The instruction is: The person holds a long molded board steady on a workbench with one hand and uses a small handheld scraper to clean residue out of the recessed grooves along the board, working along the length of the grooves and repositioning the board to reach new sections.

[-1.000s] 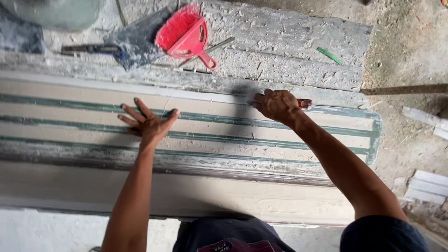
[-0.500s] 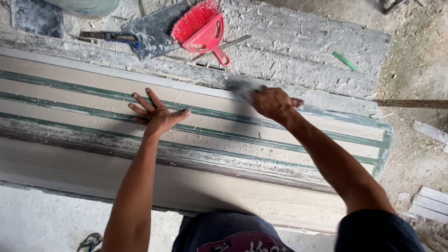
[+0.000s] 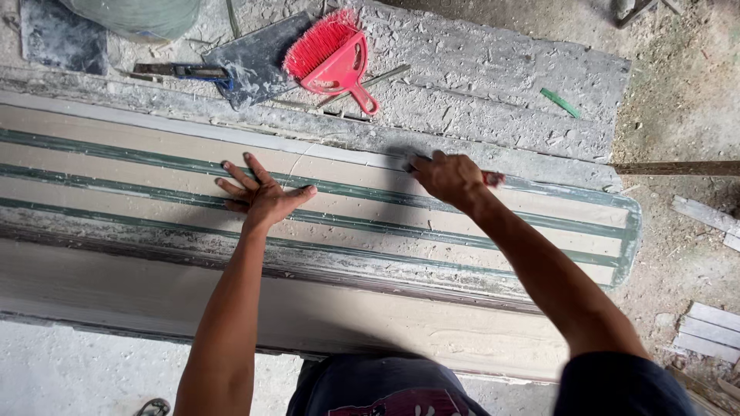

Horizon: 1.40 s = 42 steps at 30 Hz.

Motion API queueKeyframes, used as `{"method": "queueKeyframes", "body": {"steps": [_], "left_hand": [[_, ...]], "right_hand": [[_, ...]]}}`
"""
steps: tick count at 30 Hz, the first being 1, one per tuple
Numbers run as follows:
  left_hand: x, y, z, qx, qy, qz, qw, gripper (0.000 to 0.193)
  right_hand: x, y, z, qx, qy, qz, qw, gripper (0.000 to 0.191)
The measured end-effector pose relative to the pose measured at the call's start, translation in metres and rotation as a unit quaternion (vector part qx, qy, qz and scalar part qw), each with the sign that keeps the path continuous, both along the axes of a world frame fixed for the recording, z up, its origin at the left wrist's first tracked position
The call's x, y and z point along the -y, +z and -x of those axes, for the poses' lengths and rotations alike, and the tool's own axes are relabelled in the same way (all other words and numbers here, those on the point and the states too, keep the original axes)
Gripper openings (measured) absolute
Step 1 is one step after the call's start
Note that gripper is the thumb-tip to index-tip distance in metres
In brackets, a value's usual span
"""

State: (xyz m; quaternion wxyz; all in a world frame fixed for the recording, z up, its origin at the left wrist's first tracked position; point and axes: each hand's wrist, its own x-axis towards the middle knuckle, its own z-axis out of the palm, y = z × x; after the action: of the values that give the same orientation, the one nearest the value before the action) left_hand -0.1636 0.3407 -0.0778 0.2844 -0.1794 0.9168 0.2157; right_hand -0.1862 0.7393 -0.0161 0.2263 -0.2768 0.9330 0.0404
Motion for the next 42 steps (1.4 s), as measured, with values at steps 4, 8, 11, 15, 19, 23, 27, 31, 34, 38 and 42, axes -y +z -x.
{"method": "queueKeyframes", "body": {"steps": [4, 8, 11, 15, 19, 23, 27, 31, 34, 38, 42], "left_hand": [[-0.003, 0.008, 0.000, -0.003, 0.010, -0.027, 1.000, 0.166], [-0.003, 0.005, 0.000, 0.016, 0.008, 0.001, 1.000, 0.165], [-0.002, 0.001, 0.001, -0.013, -0.017, 0.032, 0.999, 0.165], [0.000, 0.004, 0.004, 0.012, -0.013, 0.004, 1.000, 0.164], [-0.002, 0.011, 0.006, 0.038, 0.006, -0.016, 0.999, 0.166], [-0.005, 0.011, 0.006, 0.059, 0.022, -0.013, 0.998, 0.165], [-0.004, 0.011, 0.006, -0.007, -0.013, 0.004, 1.000, 0.165], [-0.001, 0.016, 0.008, 0.026, 0.023, -0.024, 0.999, 0.166], [-0.002, 0.017, 0.006, 0.008, 0.020, -0.021, 1.000, 0.167], [-0.002, 0.006, 0.003, -0.001, 0.014, -0.040, 0.999, 0.167], [0.001, -0.013, 0.001, -0.014, -0.010, 0.015, 1.000, 0.168]], "right_hand": [[-0.032, 0.005, -0.019, -0.061, 0.084, -0.058, 0.993, 0.044], [-0.086, 0.045, -0.043, 0.048, -0.051, -0.163, 0.984, 0.055], [-0.046, 0.030, -0.029, 0.076, -0.097, -0.077, 0.989, 0.055], [0.047, -0.017, 0.003, 0.011, 0.008, -0.069, 0.998, 0.039], [0.009, 0.016, -0.014, 0.060, -0.036, 0.000, 0.998, 0.048], [-0.045, 0.069, -0.038, 0.088, -0.059, -0.133, 0.985, 0.049], [0.027, 0.044, -0.007, 0.077, -0.068, 0.006, 0.995, 0.041], [0.095, 0.011, 0.025, 0.014, -0.052, 0.022, 0.998, 0.036], [0.062, 0.027, 0.013, 0.064, -0.050, 0.004, 0.997, 0.040], [-0.007, 0.052, -0.012, -0.016, -0.036, -0.052, 0.998, 0.049], [0.033, 0.022, 0.010, 0.060, -0.055, -0.036, 0.996, 0.046]]}}
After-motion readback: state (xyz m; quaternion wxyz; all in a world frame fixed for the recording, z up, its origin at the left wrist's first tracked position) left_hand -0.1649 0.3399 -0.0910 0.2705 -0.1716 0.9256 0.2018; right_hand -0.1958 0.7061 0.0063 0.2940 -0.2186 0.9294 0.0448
